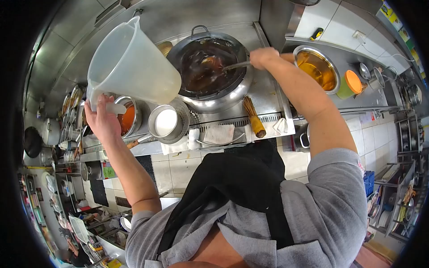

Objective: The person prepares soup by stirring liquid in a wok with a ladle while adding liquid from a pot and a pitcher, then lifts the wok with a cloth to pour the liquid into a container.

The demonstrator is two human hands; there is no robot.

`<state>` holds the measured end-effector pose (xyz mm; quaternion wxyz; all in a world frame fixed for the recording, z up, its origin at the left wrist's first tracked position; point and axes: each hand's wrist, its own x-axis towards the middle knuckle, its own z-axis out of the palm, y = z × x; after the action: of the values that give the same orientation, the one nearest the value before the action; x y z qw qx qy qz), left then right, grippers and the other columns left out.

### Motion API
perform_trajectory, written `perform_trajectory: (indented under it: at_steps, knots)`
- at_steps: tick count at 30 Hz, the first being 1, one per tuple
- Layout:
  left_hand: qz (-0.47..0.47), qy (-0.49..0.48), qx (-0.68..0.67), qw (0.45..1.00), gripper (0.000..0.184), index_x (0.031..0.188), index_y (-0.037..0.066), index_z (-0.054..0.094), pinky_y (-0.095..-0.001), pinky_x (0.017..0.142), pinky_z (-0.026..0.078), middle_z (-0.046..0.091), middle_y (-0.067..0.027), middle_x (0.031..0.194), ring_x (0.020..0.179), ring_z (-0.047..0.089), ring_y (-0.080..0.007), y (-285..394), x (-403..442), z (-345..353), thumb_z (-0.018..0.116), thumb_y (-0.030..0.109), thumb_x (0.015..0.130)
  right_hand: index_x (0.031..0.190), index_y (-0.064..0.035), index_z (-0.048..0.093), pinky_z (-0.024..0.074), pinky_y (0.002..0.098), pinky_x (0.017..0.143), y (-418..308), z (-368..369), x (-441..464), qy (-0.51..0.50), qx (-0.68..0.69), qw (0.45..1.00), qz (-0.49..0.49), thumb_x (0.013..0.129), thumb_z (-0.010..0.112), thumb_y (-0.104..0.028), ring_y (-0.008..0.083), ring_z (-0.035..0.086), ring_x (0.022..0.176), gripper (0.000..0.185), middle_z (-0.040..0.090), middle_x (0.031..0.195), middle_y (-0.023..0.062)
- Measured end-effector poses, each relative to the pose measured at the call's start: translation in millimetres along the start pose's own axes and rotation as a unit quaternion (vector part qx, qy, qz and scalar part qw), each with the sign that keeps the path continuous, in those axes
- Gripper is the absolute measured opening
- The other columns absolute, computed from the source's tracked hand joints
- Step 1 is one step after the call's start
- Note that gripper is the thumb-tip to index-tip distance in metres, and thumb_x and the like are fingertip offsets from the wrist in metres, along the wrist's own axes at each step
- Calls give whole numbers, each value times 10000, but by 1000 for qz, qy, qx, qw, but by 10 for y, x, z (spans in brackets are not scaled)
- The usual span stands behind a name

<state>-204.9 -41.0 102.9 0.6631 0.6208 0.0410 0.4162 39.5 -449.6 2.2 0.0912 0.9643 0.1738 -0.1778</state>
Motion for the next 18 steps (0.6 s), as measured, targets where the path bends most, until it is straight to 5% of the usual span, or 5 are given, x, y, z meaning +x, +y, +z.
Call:
perform_trajectory:
  at_steps: [5, 9, 11, 15, 18]
  knots:
    - [-20, 24, -4, 1000, 296, 1172, -15, 546, -313, 833, 491, 629, -85, 995, 852, 596, -166, -207, 92, 69, 688, 53, 921, 1198, -62, 708, 559, 435, 935, -718, 54, -137, 10, 1, 1000, 19, 980, 481, -202, 317, 671, 1145, 344, 683, 1255, 146]
    - [-56, 14, -59, 997, 329, 1177, -20, 537, -306, 866, 481, 627, -88, 1034, 909, 610, -170, -333, -44, -230, 696, 8, 890, 1256, -186, 683, 523, 460, 988, -279, 490, 51, 26, 77, 997, 14, 988, 489, -228, 327, 633, 1200, 334, 670, 1285, 117]
    - [-83, 8, -11, 996, 345, 1190, -21, 533, -306, 903, 473, 624, -87, 1069, 962, 607, -168, -295, -192, -413, 667, -38, 873, 1253, -265, 686, 511, 468, 1000, -36, 12, 43, 9, 46, 999, 15, 987, 513, -250, 322, 634, 1199, 318, 689, 1250, 93]
    - [-113, 7, 35, 993, 391, 1208, -26, 531, -298, 927, 457, 620, -87, 1103, 992, 597, -158, -412, -590, -770, 638, -81, 836, 1225, -143, 701, 537, 447, 964, -549, -398, -64, -14, -44, 998, 52, 975, 532, -242, 321, 645, 1185, 318, 679, 1259, 143]
    - [-160, -3, 76, 984, 411, 1206, -28, 533, -287, 933, 446, 615, -91, 1127, 1008, 590, -150, -395, -970, -860, 611, -93, 808, 1261, -173, 675, 493, 473, 1020, -619, 513, 17, 13, 102, 995, 18, 1019, 463, -262, 340, 611, 1225, 334, 635, 1319, 159]
